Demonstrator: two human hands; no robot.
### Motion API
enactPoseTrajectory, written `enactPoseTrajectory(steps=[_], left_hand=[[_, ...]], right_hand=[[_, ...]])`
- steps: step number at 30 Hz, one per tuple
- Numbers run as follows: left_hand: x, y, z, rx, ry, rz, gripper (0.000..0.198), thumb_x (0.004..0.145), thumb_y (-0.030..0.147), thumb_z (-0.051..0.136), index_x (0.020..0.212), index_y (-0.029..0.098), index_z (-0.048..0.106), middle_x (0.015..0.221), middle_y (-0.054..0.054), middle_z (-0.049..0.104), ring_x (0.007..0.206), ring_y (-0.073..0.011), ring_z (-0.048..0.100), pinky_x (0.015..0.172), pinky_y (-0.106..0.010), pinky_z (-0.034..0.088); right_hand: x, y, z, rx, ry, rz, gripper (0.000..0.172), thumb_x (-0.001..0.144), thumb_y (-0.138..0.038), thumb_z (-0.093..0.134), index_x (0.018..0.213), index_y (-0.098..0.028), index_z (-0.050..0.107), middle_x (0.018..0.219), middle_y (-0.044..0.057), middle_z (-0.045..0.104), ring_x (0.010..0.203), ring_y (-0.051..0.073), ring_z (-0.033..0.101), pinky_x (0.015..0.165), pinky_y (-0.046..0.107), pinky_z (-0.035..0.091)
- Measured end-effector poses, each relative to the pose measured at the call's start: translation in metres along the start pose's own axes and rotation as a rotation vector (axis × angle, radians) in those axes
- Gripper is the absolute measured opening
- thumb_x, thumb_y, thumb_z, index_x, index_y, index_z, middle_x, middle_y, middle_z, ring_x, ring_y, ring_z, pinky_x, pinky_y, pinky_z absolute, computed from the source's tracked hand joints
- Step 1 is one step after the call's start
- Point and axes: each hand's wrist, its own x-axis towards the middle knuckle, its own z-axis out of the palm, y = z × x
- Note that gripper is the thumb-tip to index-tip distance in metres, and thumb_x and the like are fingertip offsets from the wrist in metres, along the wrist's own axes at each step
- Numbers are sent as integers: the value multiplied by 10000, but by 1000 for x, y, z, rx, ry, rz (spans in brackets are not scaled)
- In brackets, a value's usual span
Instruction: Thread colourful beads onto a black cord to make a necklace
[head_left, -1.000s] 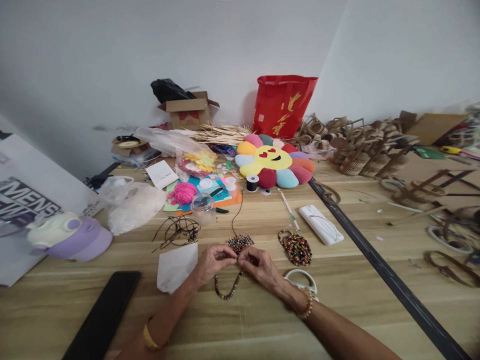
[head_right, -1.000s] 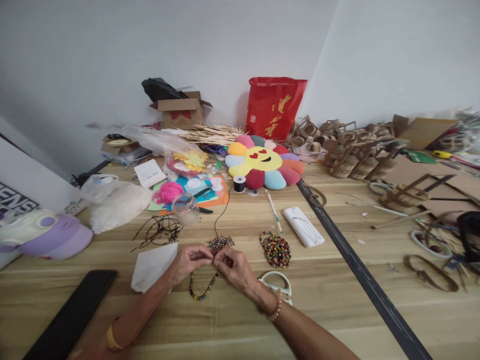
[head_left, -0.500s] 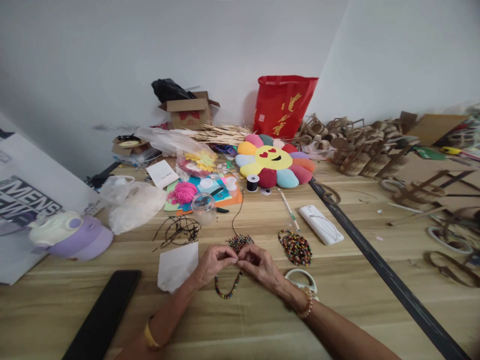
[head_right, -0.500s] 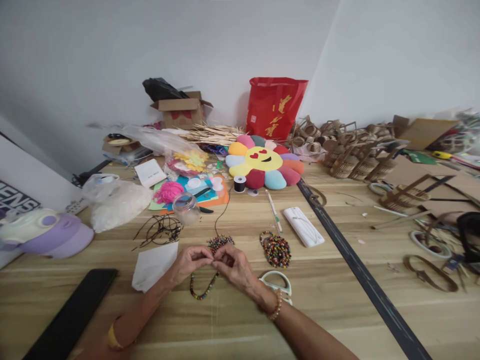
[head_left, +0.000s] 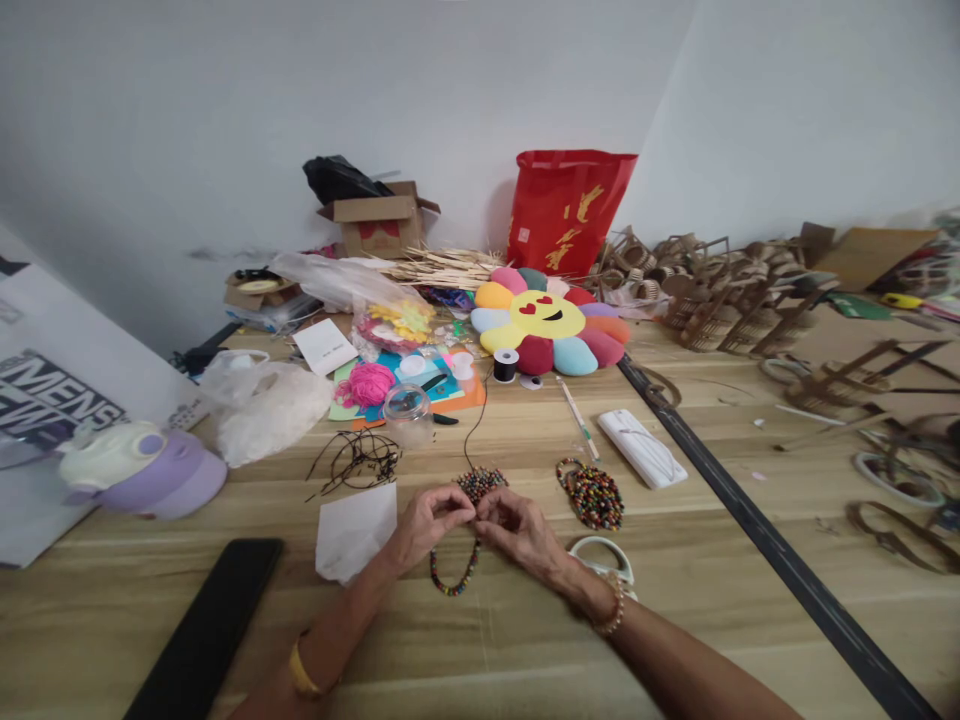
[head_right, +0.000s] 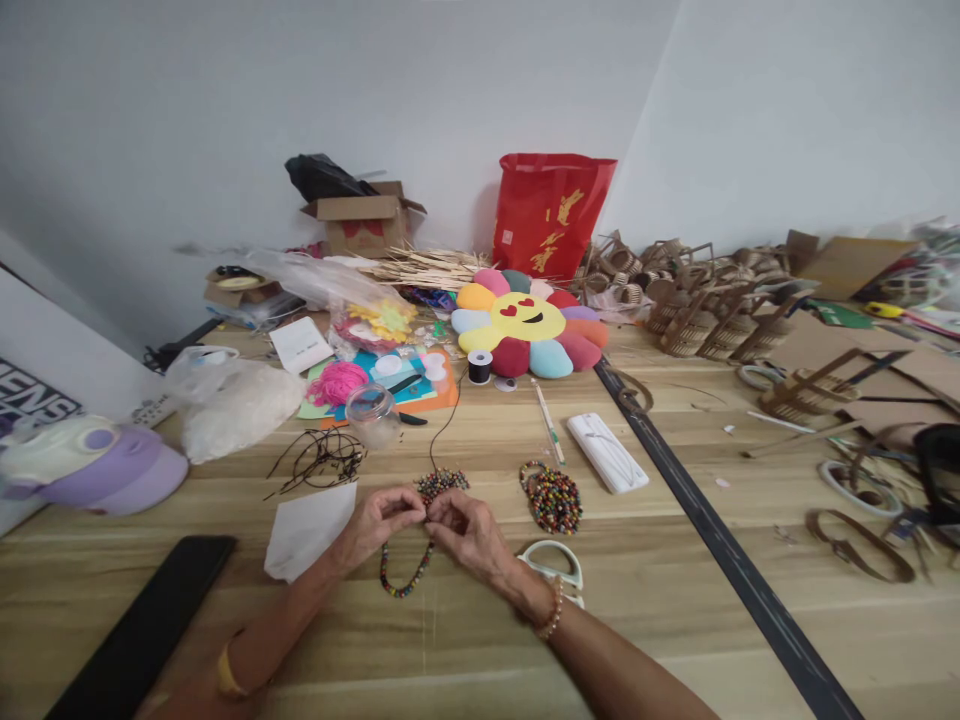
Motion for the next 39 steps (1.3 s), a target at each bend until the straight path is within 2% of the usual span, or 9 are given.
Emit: enactPoseTrajectory(steps=[4, 9, 11, 17, 22, 39], left_hand=[[1, -2, 1, 41, 53, -3, 174, 750, 302, 651, 719, 131, 671, 722, -42, 656, 716, -161, 583, 685, -242, 458], [5, -10, -4, 124, 268, -7, 163, 752, 295, 627, 721, 144, 679, 722, -41, 685, 700, -165, 601, 680, -250, 475], [6, -11, -7, 184, 300, 3, 141, 738, 277, 630, 703, 154, 689, 716, -42, 698, 687, -167, 608, 674, -256, 481], [6, -13, -10, 403, 218, 65, 84, 721, 175, 626, 700, 165, 707, 705, -48, 681, 642, -159, 605, 627, -247, 471], [5, -14, -9, 596, 152, 95, 113, 741, 117, 616, 734, 177, 712, 740, -52, 683, 733, -191, 618, 705, -288, 471], [4, -16, 1, 785, 44, 174, 127, 824, 145, 579, 816, 183, 700, 836, -63, 652, 844, -211, 583, 762, -310, 446]], right_hand=[[0, 3, 0, 20, 28, 26, 257, 807, -406, 594, 769, -153, 564, 594, -30, 483, 527, 88, 396, 486, 208, 308], [2, 6, -2, -51, 74, -1, 204, 819, -353, 571, 754, -160, 569, 612, -26, 477, 544, 97, 396, 494, 211, 308], [2, 8, -3, -80, 93, -16, 180, 817, -331, 569, 758, -161, 578, 625, -20, 488, 557, 103, 411, 507, 214, 320], [3, 14, -3, -119, 118, -43, 151, 819, -296, 561, 763, -158, 590, 673, 3, 540, 615, 120, 468, 557, 226, 365], [4, 15, -1, -35, 120, 19, 147, 805, -307, 575, 785, -162, 567, 641, -19, 509, 556, 102, 430, 510, 214, 338], [5, 21, -2, 1, 128, 22, 189, 806, -354, 592, 801, -169, 555, 623, -30, 484, 537, 99, 409, 493, 213, 326]])
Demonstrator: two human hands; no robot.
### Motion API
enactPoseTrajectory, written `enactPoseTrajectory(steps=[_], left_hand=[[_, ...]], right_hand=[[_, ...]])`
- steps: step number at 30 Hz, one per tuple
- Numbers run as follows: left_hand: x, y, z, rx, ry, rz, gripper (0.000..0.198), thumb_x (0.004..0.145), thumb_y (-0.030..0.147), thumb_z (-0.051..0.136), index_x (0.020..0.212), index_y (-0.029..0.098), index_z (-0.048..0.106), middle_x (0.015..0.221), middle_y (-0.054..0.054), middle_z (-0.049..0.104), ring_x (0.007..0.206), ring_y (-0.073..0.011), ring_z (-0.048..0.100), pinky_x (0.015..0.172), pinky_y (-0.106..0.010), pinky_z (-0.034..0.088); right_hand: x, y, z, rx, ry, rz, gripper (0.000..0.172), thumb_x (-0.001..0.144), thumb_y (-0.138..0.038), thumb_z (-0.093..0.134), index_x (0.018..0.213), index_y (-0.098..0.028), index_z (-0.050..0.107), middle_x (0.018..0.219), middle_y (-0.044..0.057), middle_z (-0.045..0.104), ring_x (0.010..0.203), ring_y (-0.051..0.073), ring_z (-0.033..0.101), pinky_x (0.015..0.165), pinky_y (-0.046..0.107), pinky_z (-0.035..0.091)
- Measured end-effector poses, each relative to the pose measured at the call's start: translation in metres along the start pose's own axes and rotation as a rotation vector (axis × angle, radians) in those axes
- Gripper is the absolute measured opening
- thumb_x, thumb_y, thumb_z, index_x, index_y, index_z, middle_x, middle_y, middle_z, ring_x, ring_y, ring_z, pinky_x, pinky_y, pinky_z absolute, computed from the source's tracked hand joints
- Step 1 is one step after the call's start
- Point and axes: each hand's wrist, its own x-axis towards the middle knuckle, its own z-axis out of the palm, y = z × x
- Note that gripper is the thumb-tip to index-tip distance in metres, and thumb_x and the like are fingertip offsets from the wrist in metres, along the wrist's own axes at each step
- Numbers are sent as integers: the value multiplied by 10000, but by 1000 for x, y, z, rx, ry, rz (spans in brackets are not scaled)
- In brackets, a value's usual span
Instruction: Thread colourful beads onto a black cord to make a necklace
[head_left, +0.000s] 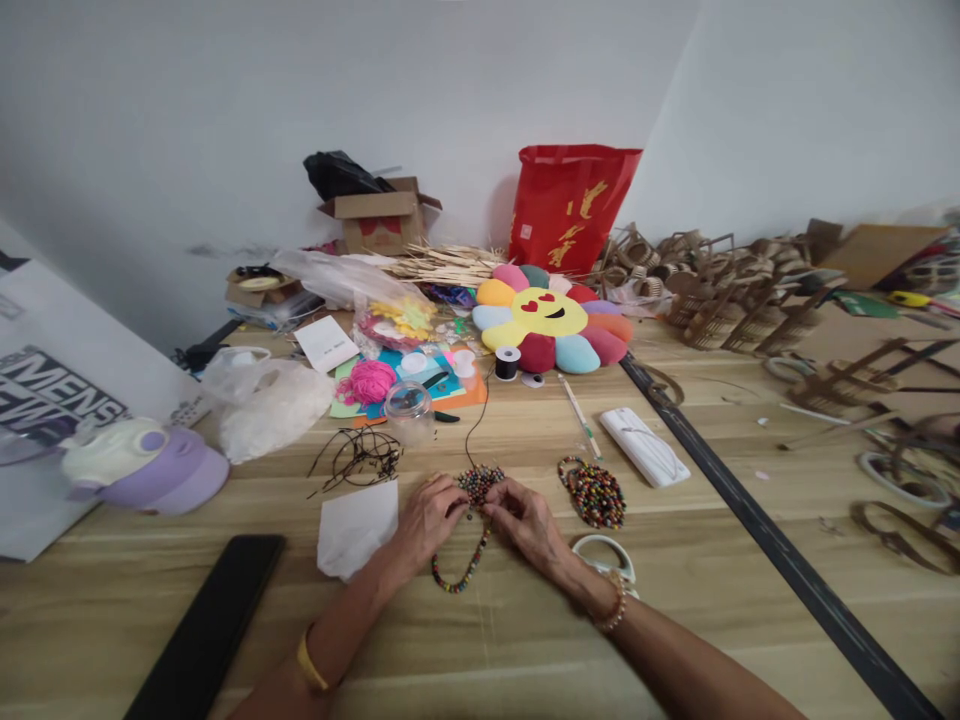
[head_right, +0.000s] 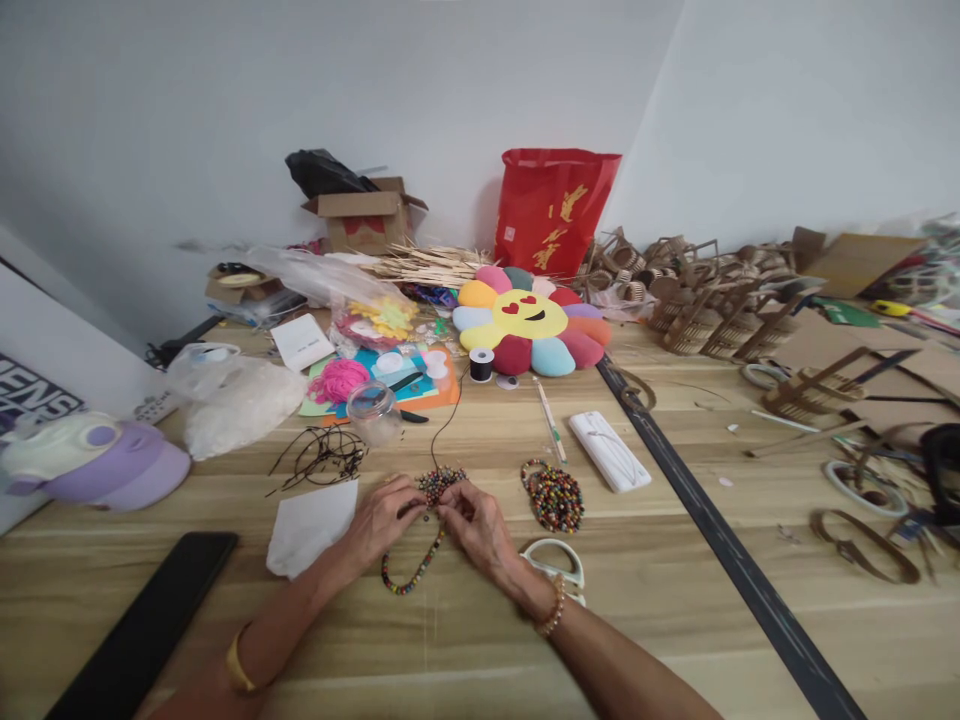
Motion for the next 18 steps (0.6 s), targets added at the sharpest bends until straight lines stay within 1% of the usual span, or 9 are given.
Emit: enactPoseTrajectory(steps=[6, 11, 15, 18], left_hand=[[1, 3, -1, 5, -9, -6, 133, 830, 138, 568, 815, 173, 695, 841, -69, 651, 841, -214, 582, 774, -321, 443], [1, 2, -1, 6, -2, 10, 133, 824, 128, 559, 811, 162, 687, 845, -75, 651, 831, -214, 586, 758, -319, 455], [1, 0, 0, -64, 52, 6, 136, 802, 109, 560, 786, 173, 679, 824, -61, 659, 821, -202, 594, 764, -312, 465], [1, -2, -1, -194, 118, -61, 110, 775, 114, 581, 762, 165, 678, 797, -55, 669, 786, -189, 607, 745, -295, 470]], right_hand=[[0, 1, 0, 8, -4, 4, 184, 812, -345, 587, 794, -166, 547, 622, -33, 467, 536, 95, 388, 485, 210, 306], [1, 3, -1, -18, -5, -14, 175, 818, -331, 573, 785, -160, 552, 626, -28, 476, 546, 97, 399, 500, 212, 312], [1, 2, -1, -35, 4, -22, 157, 815, -308, 570, 781, -156, 554, 624, -31, 468, 554, 96, 399, 504, 208, 309], [0, 2, -1, -30, -2, -9, 150, 811, -303, 571, 787, -155, 558, 627, -29, 475, 549, 95, 399, 499, 205, 307]])
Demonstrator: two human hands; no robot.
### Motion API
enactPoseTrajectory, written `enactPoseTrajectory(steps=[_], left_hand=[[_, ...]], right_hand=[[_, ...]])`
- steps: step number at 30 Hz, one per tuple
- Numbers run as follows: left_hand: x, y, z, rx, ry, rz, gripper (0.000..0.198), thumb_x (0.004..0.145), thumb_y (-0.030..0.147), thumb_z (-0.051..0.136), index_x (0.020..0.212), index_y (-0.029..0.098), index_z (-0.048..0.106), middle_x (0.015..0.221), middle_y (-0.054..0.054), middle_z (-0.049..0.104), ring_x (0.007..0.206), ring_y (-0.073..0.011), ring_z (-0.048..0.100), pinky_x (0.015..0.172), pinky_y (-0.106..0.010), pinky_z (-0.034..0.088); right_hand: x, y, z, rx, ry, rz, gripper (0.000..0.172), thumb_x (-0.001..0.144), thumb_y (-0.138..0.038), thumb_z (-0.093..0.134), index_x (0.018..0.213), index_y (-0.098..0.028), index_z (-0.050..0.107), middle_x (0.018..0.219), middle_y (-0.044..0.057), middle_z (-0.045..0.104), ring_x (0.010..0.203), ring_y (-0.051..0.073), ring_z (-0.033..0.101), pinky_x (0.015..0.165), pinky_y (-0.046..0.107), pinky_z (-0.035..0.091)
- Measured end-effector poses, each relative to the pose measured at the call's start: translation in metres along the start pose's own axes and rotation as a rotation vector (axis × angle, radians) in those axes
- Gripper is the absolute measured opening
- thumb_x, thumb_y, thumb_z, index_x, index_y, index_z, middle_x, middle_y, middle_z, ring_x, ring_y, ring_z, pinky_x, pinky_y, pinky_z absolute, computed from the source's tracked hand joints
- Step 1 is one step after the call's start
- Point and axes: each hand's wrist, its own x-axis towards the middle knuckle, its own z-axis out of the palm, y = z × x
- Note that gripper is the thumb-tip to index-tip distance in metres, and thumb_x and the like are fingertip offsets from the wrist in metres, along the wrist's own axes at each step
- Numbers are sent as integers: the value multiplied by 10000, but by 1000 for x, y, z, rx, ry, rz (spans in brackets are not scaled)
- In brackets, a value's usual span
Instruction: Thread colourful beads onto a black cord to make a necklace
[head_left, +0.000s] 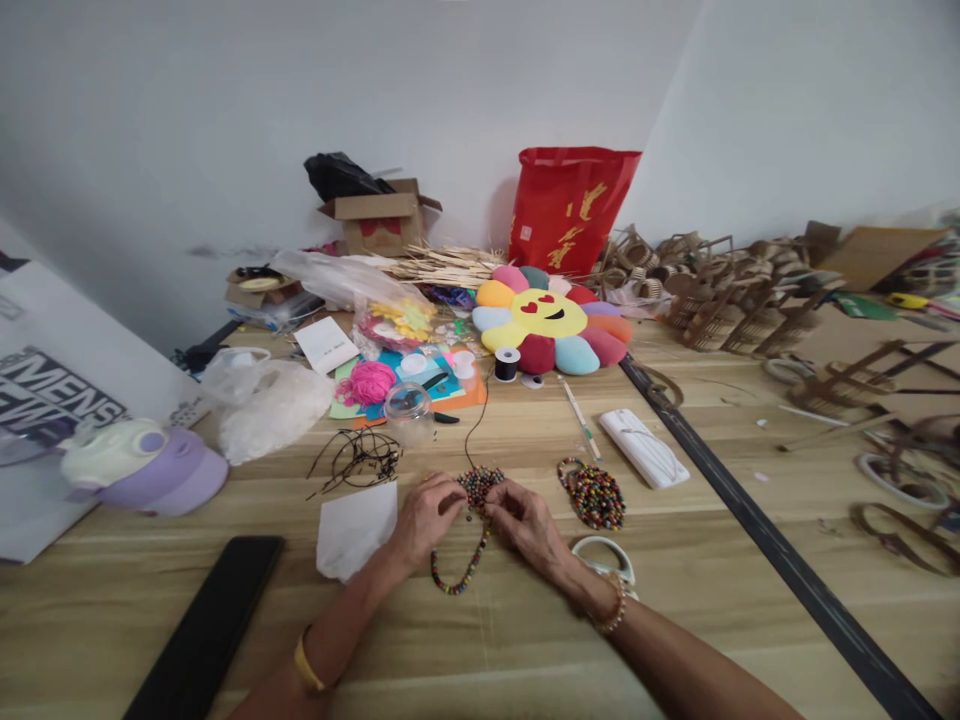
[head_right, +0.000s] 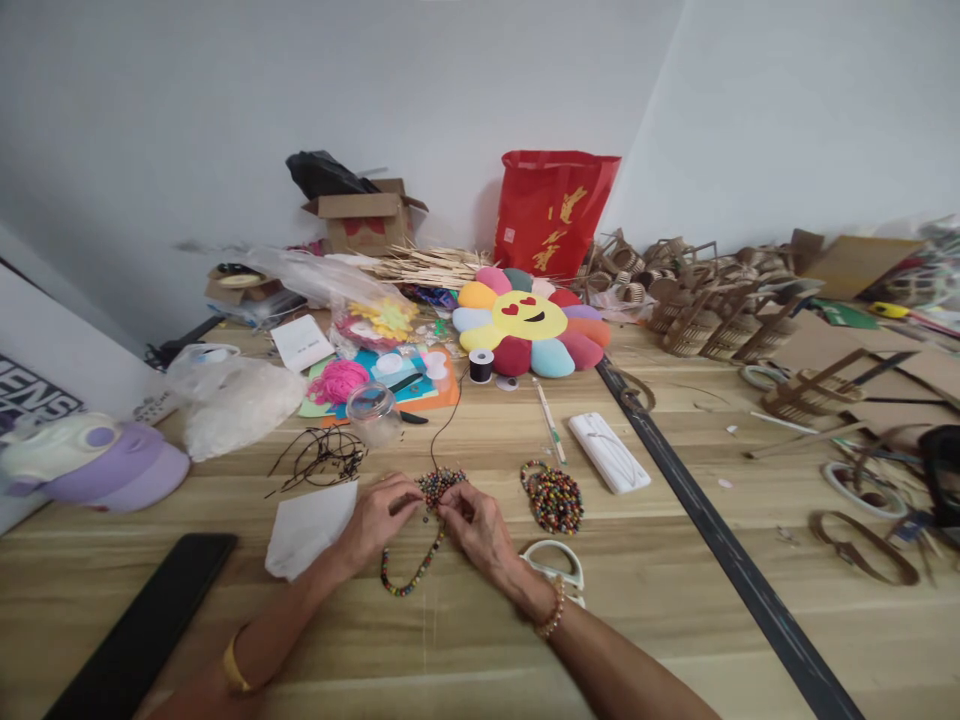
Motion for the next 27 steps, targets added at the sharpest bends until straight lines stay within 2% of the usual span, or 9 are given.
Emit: enactPoseTrajectory(steps=[2, 5, 9, 22, 27], left_hand=[[0, -1, -1, -127, 25, -86, 87, 763, 143, 597, 754, 154, 683, 766, -53, 677, 735, -177, 612, 709, -279, 475], [0, -1, -1, -368, -3, -220, 100, 745, 210, 622, 764, 139, 690, 748, -54, 694, 695, -167, 620, 671, -259, 480], [-1, 0, 0, -572, -55, -307, 146, 681, 248, 679, 759, 125, 690, 751, -58, 708, 712, -168, 633, 702, -257, 491], [-2, 7, -2, -688, -103, -359, 179, 617, 241, 739, 736, 121, 679, 720, -45, 702, 679, -146, 626, 691, -241, 492], [-2, 7, -3, -689, -123, -348, 185, 632, 261, 741, 742, 125, 678, 732, -45, 705, 694, -152, 630, 705, -249, 493]], right_hand=[[0, -1, 0, 3, -12, 6, 149, 810, -302, 571, 784, -156, 562, 616, -31, 473, 537, 93, 392, 490, 204, 301], [-1, -4, 0, 8, -26, 5, 152, 814, -306, 566, 775, -159, 569, 592, -37, 459, 519, 92, 376, 481, 206, 292], [-2, -9, 1, 17, -34, -6, 169, 813, -320, 568, 759, -160, 572, 607, -26, 482, 543, 100, 395, 494, 208, 305], [-4, -12, 0, -89, -32, -86, 122, 806, -239, 529, 759, -147, 594, 650, -4, 524, 595, 114, 461, 546, 214, 361], [-4, -15, 0, -131, -34, -106, 132, 816, -240, 528, 760, -146, 602, 655, 1, 534, 605, 118, 472, 556, 215, 369]])
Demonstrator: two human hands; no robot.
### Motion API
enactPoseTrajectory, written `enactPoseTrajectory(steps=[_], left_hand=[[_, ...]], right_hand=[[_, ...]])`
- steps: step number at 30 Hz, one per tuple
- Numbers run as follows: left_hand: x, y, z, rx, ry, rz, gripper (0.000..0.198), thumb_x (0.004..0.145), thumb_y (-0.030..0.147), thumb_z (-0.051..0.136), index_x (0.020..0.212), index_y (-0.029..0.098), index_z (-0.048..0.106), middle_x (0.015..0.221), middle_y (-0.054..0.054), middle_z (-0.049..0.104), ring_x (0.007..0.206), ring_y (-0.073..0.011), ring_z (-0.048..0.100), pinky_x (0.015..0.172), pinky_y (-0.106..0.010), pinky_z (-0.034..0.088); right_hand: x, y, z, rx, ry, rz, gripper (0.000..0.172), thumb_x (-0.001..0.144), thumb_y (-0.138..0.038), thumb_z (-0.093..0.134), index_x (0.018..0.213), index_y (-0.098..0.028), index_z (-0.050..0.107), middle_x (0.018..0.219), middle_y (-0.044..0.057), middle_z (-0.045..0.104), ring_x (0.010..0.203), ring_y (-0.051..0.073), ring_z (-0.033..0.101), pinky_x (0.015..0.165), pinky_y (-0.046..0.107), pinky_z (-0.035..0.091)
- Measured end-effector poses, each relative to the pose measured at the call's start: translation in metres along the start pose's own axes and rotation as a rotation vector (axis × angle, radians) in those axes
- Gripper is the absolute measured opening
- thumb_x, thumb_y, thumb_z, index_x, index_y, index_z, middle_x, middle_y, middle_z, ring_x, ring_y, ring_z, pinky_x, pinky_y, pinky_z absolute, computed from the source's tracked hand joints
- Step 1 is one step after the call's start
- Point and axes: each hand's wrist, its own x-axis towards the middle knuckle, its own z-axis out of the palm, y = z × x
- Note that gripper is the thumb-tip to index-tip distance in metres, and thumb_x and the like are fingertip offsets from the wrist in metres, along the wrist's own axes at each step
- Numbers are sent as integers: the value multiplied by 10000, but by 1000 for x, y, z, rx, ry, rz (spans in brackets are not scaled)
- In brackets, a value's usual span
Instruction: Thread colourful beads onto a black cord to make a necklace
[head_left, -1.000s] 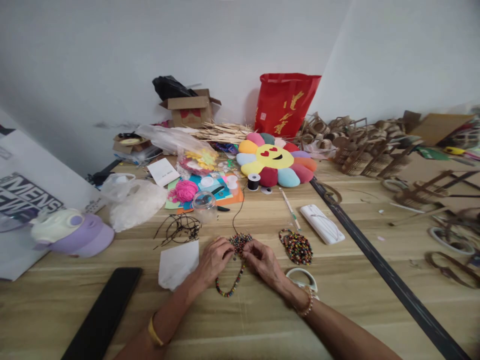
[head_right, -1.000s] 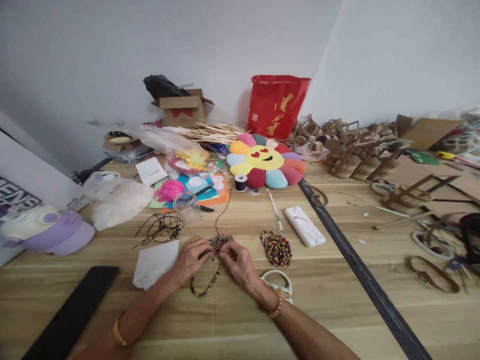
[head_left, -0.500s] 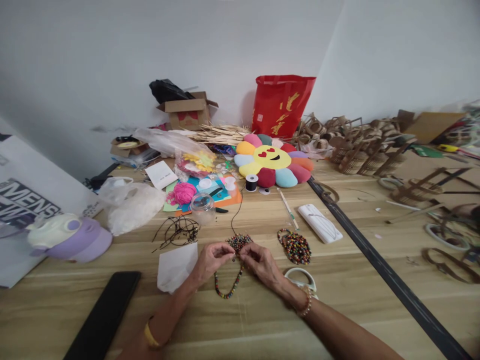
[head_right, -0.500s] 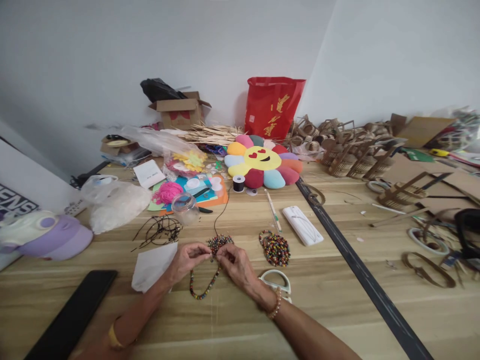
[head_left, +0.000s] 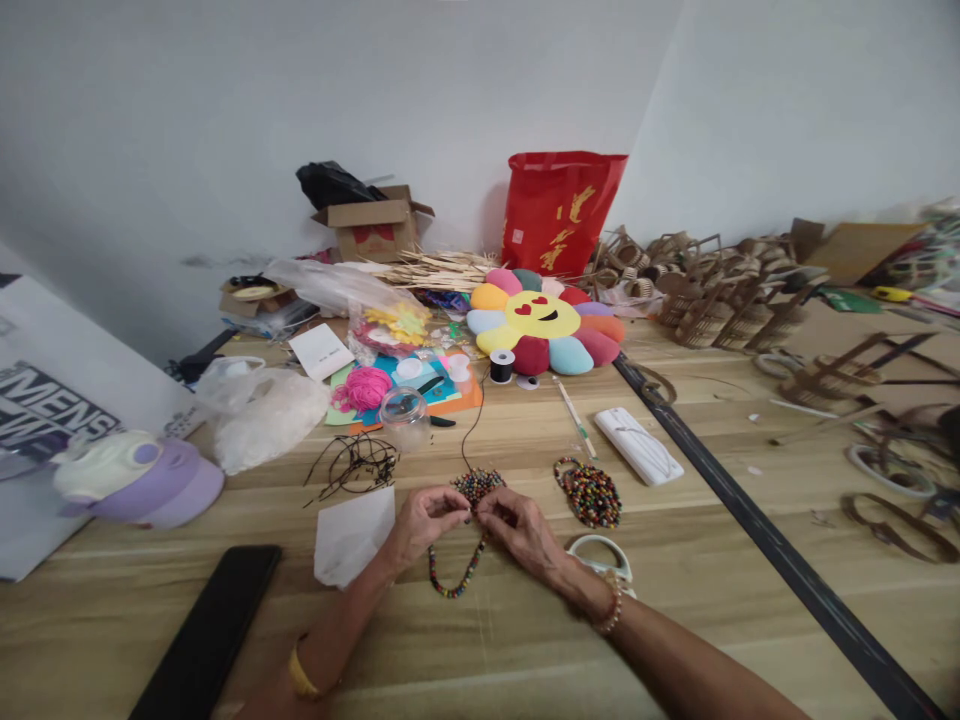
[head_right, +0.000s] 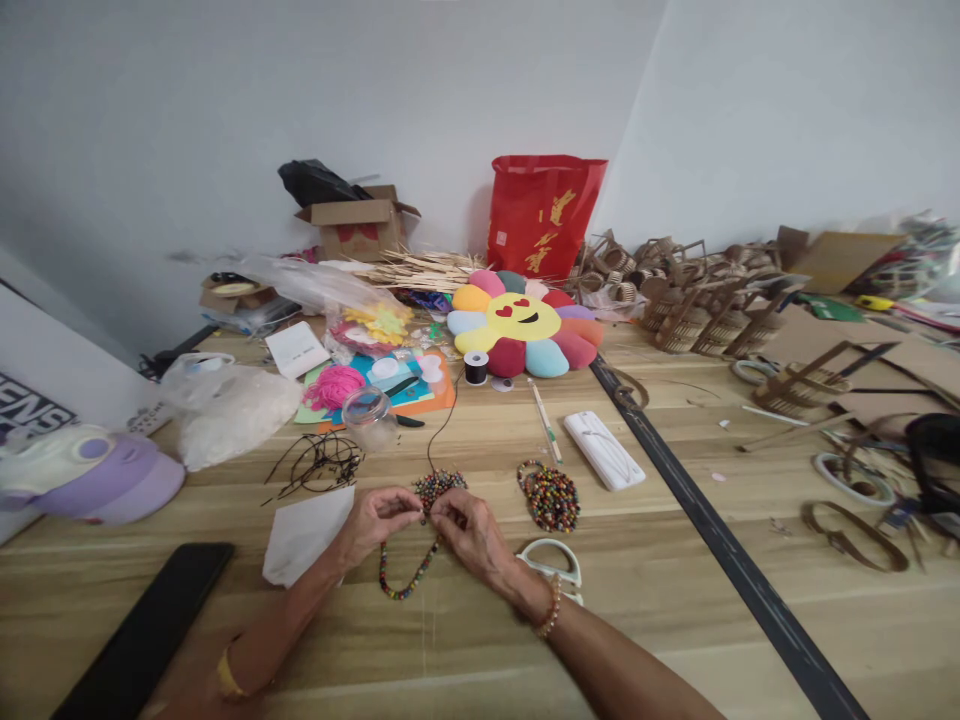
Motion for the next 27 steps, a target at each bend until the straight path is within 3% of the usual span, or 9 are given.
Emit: enactPoseTrajectory(steps=[27], left_hand=[[-1, 4, 0, -13, -48, -23, 195, 640, 287, 747, 734, 125, 691, 728, -47, 706, 705, -162, 624, 710, -260, 478]], right_hand=[[0, -4, -2, -33, -21, -37, 124, 833, -224, 540, 766, -154, 617, 680, 9, 561, 635, 128, 500, 586, 227, 389]])
